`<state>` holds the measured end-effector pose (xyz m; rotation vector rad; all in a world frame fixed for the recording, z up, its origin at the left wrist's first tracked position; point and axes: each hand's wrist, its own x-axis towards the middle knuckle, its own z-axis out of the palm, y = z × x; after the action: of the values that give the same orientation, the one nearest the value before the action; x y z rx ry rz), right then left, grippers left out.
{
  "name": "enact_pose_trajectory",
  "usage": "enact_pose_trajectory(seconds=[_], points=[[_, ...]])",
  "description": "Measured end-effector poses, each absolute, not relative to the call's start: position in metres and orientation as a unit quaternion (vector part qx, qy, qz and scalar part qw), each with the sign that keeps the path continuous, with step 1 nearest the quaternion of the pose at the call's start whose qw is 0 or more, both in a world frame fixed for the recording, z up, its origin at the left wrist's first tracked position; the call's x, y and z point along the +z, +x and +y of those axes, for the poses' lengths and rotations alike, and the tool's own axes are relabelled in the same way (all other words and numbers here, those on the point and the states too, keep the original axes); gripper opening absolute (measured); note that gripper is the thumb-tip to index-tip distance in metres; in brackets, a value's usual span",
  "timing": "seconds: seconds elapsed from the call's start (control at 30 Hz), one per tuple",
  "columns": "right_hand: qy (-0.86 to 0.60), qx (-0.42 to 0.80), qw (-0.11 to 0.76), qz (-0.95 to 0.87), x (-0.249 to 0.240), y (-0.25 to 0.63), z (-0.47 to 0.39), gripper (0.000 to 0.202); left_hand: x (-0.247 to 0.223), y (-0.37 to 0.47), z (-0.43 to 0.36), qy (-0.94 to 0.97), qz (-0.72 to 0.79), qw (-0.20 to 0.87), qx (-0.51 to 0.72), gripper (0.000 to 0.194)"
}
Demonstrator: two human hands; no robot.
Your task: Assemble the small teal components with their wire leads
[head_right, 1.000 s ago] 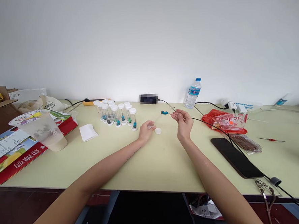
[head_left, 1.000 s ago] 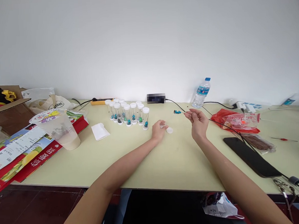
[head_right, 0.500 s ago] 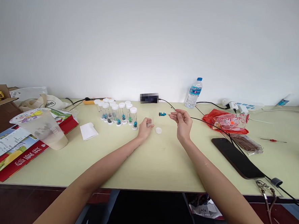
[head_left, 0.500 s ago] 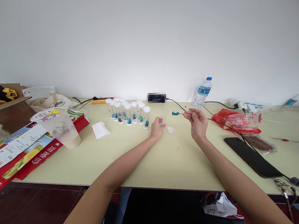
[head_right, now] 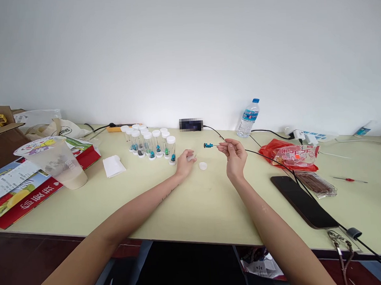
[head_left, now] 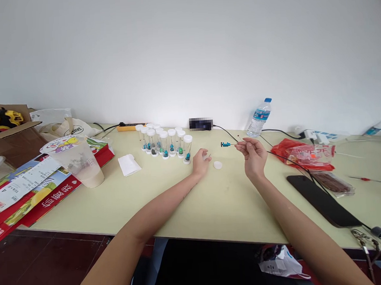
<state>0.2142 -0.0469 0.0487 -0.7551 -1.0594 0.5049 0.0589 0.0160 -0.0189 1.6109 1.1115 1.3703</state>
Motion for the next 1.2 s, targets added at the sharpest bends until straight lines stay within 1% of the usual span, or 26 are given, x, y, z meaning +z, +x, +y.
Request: enact_pose_trajectory(seconds=[0.13, 0.53, 0.7, 0.87, 1.07, 1.2], points=[[-0.346, 0.239, 0.763, -0.491, 0.048, 0.214, -0.047, 0.019, -0.019, 0.060, 0.017, 0.628, 0.436, 0.380, 0.521, 0.030], [-0.329, 0.212, 0.778, -0.491, 0.045, 0.217, -0.044, 0.016, -0.021, 0.060, 0.016, 0.637, 0.393, 0.349, 0.564, 0.035], [-0.367, 0.225, 0.737, -0.522, 0.044, 0.215, -0.045, 0.021, -0.020, 0.059, 0.017, 0.627, 0.403, 0.327, 0.582, 0.035], [-0.422, 0.185, 0.697, -0.549, 0.043, 0.217, -0.044, 0.024, -0.019, 0.057, 0.017, 0.612, 0.425, 0.324, 0.583, 0.033], [-0.428, 0.180, 0.682, -0.566, 0.040, 0.215, -0.045, 0.024, -0.018, 0.057, 0.017, 0.610, 0.425, 0.321, 0.587, 0.034], [-0.446, 0.201, 0.646, -0.586, 0.037, 0.214, -0.043, 0.024, -0.016, 0.057, 0.017, 0.606, 0.421, 0.320, 0.594, 0.035]])
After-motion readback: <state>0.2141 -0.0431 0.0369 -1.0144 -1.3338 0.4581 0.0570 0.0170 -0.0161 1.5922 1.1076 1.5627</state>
